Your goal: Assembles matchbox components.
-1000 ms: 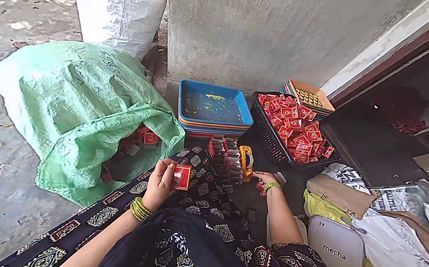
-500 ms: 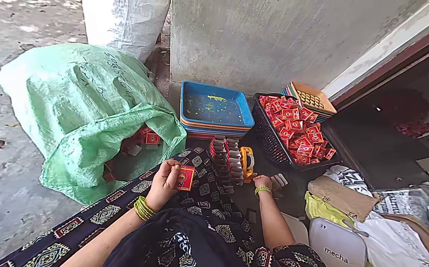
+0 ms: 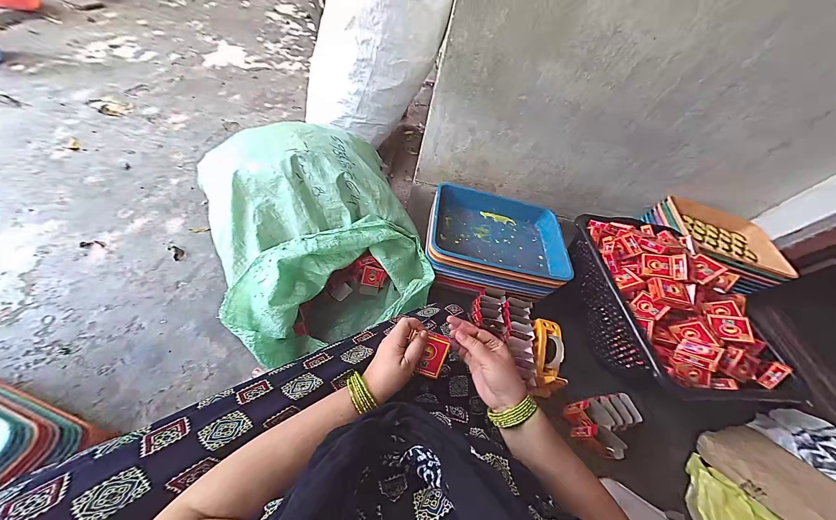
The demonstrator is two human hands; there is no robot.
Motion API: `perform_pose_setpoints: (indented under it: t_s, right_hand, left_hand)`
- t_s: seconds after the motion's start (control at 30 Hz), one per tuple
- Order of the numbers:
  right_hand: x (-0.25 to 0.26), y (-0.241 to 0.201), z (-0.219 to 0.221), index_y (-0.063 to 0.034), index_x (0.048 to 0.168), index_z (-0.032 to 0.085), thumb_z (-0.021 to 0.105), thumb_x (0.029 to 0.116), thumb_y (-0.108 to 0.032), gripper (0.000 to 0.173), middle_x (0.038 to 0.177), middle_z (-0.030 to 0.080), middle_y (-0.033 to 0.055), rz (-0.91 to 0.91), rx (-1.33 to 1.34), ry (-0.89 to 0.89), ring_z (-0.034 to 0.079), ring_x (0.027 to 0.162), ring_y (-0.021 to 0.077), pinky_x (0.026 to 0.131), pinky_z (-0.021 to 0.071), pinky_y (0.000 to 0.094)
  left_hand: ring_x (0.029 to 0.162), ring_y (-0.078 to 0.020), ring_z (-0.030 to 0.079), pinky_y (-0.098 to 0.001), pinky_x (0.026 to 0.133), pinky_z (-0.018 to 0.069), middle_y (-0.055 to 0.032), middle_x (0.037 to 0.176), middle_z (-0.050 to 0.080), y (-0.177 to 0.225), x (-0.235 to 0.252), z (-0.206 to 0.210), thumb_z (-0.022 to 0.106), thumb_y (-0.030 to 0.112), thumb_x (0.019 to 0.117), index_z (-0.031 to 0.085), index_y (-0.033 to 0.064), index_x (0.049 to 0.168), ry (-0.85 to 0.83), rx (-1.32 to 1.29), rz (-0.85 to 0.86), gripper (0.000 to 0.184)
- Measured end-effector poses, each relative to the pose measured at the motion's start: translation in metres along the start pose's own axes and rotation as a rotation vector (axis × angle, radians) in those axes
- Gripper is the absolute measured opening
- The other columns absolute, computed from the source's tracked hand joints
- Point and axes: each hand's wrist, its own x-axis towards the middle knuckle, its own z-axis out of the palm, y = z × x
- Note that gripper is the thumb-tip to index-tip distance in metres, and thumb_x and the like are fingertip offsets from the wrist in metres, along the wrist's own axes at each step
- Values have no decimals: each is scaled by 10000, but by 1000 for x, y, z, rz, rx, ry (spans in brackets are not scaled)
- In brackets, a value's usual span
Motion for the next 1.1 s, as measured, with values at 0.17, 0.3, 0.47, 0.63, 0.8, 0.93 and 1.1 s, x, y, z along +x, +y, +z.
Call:
perform_pose_setpoints:
  t_s: [0.17, 0.3, 0.47, 0.63, 0.8, 0.93, 1.1]
  right_hand:
    - [8, 16, 25, 56, 1123, 720, 642, 990, -89, 211, 1297, 682, 167, 98, 80, -38, 669, 1149, 223, 966, 570, 385]
    - [11, 22, 28, 31, 1094, 733, 660, 983, -98, 186, 1238, 703, 150, 91, 47, 13, 676, 1106, 203, 929, 579, 356]
    - [13, 26, 28, -11, 895, 762, 744, 913, -128, 120, 1162, 702, 129, 16, -30, 74, 662, 1057, 193, 884, 580, 332]
    - [11, 19, 30, 19, 1003, 723, 795, 849, -58, 187, 976, 725, 142, 131, 39, 114, 696, 885, 201, 774, 605, 353]
    - [10, 8, 24, -32, 1050, 538, 728, 826, -37, 294, 873, 653, 116, 296, 102, 66, 659, 778, 197, 684, 581, 360]
    - [6, 12, 19, -34, 1004, 603, 646, 930, -76, 95, 863, 670, 92, 274, -39, 55, 656, 769, 167, 671, 569, 325]
    - [-4, 21, -9, -30, 1129, 721, 681, 997, -250, 259, 1064, 732, 53, -107, -352, -236, 688, 999, 116, 920, 575, 322]
  left_hand:
    - [874, -122, 672, -316, 803, 592, -88, 1002, 661, -2, 1, -6, 458, 284, 1093, 582, 14, 1169, -21, -8, 31, 306]
    - [841, -136, 696, -340, 774, 623, -92, 1026, 678, 0, 2, -5, 667, 309, 1002, 553, 22, 1202, -36, -22, 24, 368]
    - [877, -143, 705, -357, 803, 627, -100, 1038, 680, 2, -1, -6, 743, 307, 945, 486, -2, 1249, -22, 27, 77, 504]
    - [770, -157, 717, -372, 730, 634, -119, 1015, 712, 8, -6, -8, 767, 348, 920, 465, -3, 1305, 3, 191, 161, 602]
    - [917, -218, 729, -374, 737, 639, -198, 1303, 604, 6, -3, -7, 792, 268, 900, 455, 50, 1269, -60, 252, 443, 546]
    - [1002, -237, 725, -382, 743, 641, -207, 1327, 600, 10, -4, -4, 805, 235, 876, 514, 59, 1202, -120, 261, 517, 471]
    - [968, -154, 712, -351, 822, 628, -164, 1428, 540, -2, -5, -3, 642, 307, 975, 334, 78, 1443, -204, 115, 316, 605]
